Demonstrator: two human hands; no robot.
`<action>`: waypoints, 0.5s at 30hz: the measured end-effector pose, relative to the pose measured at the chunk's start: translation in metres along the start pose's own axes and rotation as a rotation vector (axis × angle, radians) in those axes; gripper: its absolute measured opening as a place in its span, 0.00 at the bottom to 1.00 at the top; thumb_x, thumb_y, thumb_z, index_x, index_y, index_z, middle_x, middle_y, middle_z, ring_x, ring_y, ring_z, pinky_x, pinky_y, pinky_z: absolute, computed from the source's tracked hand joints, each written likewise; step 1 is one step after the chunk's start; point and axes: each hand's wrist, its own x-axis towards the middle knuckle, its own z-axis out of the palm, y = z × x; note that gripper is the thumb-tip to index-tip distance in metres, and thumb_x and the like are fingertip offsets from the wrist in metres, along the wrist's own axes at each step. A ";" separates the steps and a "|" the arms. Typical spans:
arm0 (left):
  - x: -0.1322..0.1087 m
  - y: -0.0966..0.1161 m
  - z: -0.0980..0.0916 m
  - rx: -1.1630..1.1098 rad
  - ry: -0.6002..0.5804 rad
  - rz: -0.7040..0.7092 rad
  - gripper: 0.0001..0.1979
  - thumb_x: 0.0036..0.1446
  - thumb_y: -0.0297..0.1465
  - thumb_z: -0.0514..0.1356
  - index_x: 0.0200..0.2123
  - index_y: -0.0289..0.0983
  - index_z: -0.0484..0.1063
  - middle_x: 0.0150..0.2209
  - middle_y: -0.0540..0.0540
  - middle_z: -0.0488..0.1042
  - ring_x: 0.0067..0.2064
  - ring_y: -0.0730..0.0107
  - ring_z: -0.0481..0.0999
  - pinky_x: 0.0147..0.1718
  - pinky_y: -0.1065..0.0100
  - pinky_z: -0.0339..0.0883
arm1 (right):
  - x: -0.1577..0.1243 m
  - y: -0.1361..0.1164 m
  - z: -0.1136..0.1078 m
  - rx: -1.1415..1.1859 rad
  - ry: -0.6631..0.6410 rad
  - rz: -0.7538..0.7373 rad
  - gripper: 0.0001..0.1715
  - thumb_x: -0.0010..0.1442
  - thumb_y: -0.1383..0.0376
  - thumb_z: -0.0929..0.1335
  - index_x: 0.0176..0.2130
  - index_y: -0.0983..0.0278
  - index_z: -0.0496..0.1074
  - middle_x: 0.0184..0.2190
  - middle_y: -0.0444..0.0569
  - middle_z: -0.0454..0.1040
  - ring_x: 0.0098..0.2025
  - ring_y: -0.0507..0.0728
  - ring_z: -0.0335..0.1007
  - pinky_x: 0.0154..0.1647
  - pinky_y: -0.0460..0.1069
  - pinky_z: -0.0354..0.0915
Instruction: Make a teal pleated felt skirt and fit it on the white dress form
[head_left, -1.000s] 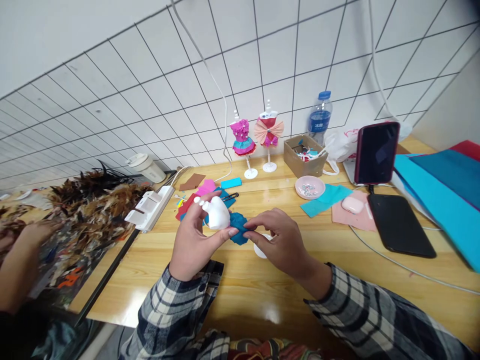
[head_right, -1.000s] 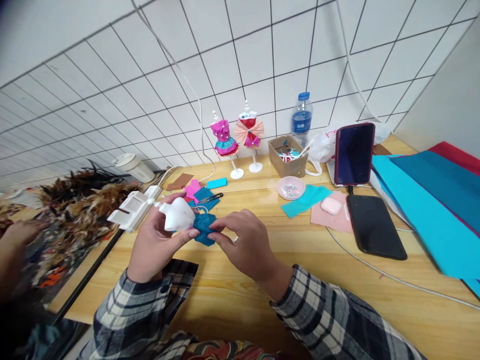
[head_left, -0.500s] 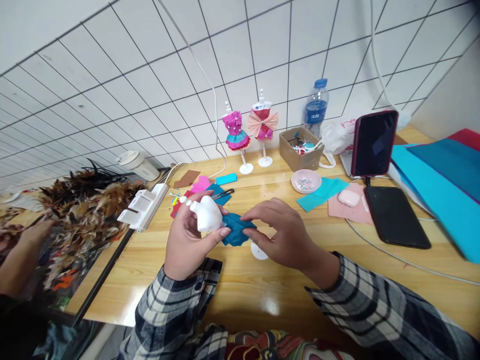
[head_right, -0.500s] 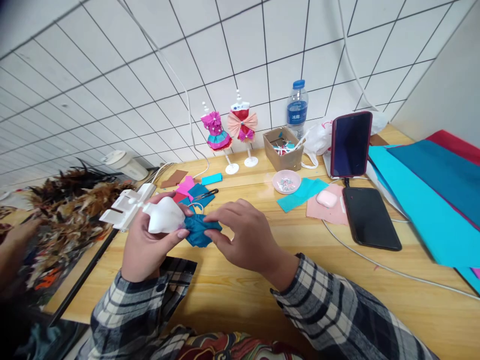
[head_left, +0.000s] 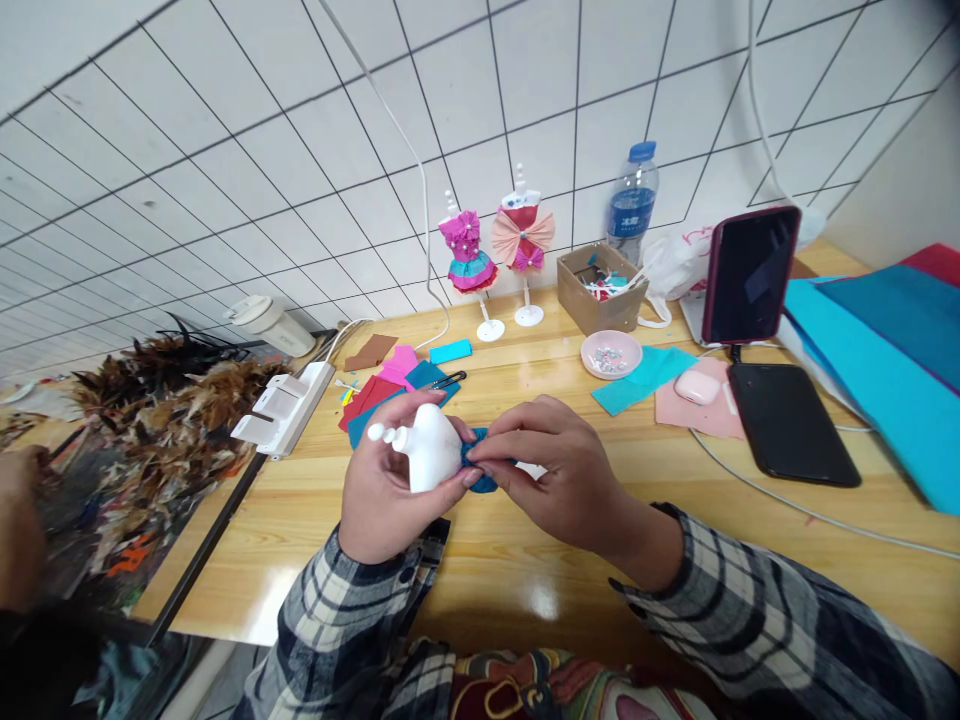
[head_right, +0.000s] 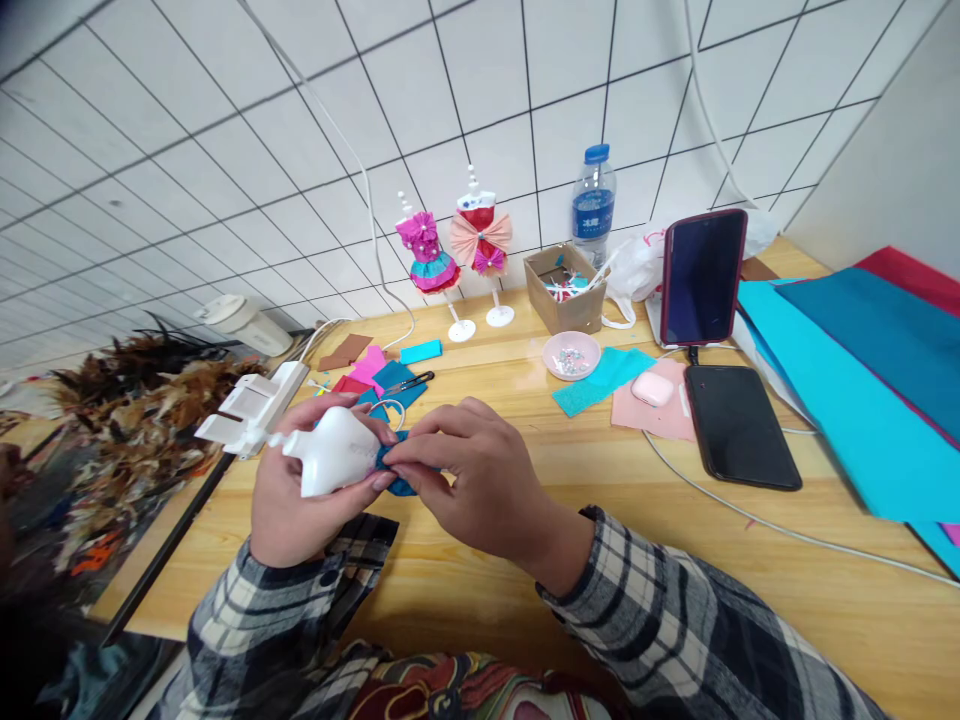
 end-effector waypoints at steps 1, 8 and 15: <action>0.000 -0.002 0.000 0.015 0.006 0.020 0.29 0.46 0.24 0.73 0.51 0.37 0.67 0.34 0.48 0.79 0.35 0.69 0.80 0.35 0.69 0.76 | 0.001 -0.001 -0.001 0.033 -0.011 0.026 0.08 0.61 0.68 0.71 0.42 0.61 0.77 0.37 0.46 0.78 0.37 0.52 0.70 0.39 0.49 0.65; 0.000 -0.019 -0.007 0.031 0.075 0.034 0.30 0.48 0.28 0.72 0.53 0.37 0.65 0.34 0.48 0.77 0.37 0.67 0.78 0.36 0.67 0.74 | 0.005 -0.003 -0.009 0.100 -0.062 0.108 0.04 0.60 0.63 0.72 0.36 0.62 0.77 0.34 0.45 0.77 0.36 0.52 0.71 0.38 0.48 0.66; -0.007 -0.024 -0.008 -0.067 0.054 -0.070 0.36 0.46 0.35 0.74 0.56 0.39 0.64 0.38 0.45 0.77 0.39 0.63 0.78 0.38 0.64 0.72 | -0.002 -0.010 0.001 -0.020 -0.030 0.077 0.06 0.61 0.62 0.72 0.39 0.62 0.75 0.35 0.44 0.79 0.38 0.53 0.72 0.43 0.49 0.65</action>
